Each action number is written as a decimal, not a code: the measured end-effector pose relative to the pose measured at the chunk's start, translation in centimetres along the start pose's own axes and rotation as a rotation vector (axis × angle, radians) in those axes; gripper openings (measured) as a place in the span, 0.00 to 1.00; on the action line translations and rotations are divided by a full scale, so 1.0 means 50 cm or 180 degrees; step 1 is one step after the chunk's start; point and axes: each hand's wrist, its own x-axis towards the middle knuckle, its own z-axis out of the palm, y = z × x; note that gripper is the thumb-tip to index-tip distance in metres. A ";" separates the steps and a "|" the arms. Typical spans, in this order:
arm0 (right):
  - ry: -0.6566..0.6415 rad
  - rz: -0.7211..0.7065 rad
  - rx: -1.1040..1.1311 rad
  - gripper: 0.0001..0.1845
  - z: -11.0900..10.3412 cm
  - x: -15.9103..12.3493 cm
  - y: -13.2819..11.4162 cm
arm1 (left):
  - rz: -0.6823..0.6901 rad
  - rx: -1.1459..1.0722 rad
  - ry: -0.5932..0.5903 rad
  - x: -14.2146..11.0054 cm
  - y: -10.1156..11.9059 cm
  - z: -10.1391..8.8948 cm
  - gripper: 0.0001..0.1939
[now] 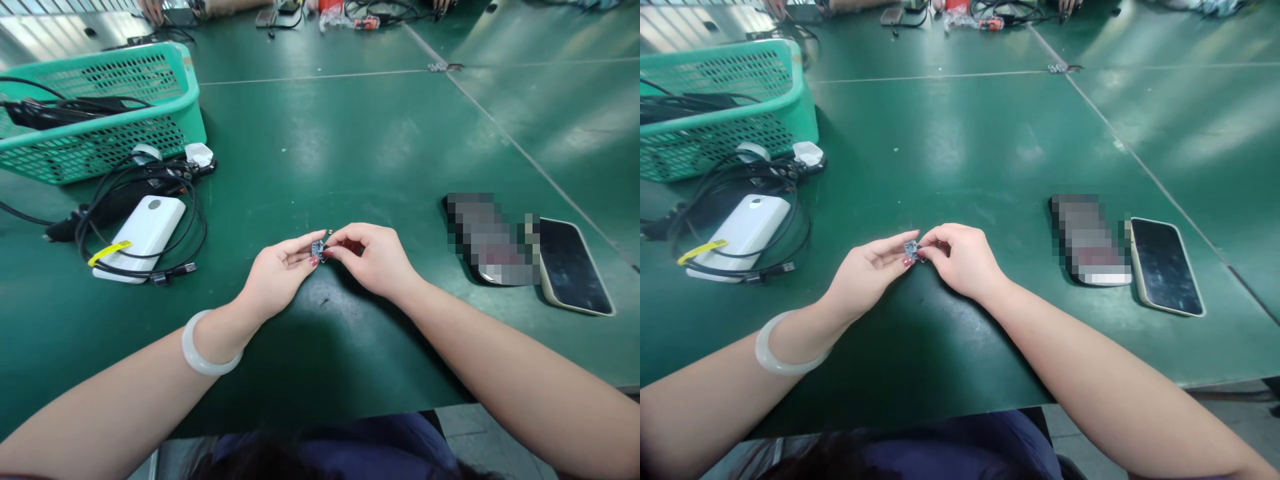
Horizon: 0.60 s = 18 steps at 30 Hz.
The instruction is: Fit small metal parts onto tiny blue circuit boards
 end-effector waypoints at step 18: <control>0.0003 0.0360 0.0458 0.03 0.000 0.004 0.007 | -0.0021 0.0149 0.0025 0.002 0.012 -0.001 0.18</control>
